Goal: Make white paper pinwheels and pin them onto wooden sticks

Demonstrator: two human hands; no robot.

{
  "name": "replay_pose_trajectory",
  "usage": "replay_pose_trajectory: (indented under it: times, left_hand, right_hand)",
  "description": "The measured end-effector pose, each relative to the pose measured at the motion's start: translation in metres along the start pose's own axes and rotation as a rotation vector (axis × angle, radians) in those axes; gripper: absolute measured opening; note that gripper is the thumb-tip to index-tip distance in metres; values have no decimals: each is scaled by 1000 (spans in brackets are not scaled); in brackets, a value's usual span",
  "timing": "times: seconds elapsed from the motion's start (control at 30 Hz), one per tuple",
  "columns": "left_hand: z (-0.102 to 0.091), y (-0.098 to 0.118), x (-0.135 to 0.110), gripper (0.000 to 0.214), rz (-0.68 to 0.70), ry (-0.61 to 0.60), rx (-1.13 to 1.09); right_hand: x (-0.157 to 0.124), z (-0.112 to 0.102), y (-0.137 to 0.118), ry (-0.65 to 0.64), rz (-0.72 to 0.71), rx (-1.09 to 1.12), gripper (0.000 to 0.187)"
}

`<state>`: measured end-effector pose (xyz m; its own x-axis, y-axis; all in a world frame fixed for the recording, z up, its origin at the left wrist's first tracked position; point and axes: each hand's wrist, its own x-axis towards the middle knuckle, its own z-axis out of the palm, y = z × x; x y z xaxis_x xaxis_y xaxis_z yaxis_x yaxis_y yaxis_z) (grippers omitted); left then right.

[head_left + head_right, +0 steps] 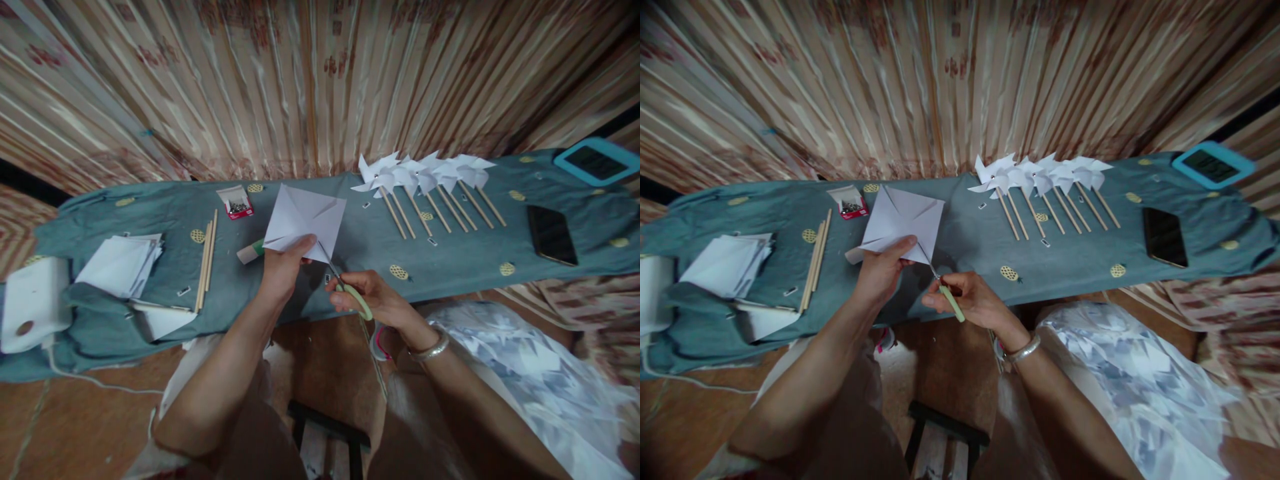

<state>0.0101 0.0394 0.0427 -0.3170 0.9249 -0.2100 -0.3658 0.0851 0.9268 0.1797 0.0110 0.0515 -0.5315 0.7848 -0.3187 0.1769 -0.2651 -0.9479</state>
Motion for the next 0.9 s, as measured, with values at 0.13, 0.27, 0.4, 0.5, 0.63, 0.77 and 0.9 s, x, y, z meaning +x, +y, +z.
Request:
replay_pose_trajectory:
  times: [0.13,0.27,0.4,0.5,0.63,0.77,0.9]
  left_hand:
    - [0,1,0,26,6,-2,-16]
    - [0,0,1,29,-8,3,-14]
    - [0,-1,2,28,-15,11,-8]
    - [1,0,2,26,-6,11,-15]
    - [1,1,1,30,-1,0,-25]
    - [1,1,0,32,3,-7,-34]
    - [1,2,0,32,-14,-2,-36]
  right_hand:
    - [0,0,3,3,18,32,40]
    - [1,0,6,16,63,87,42]
    - [2,0,6,33,94,102,44]
    - [1,0,5,40,99,98,44]
    - [1,0,4,39,114,106,45]
    - [2,1,5,46,118,130,44]
    - [3,2,5,57,130,143,45]
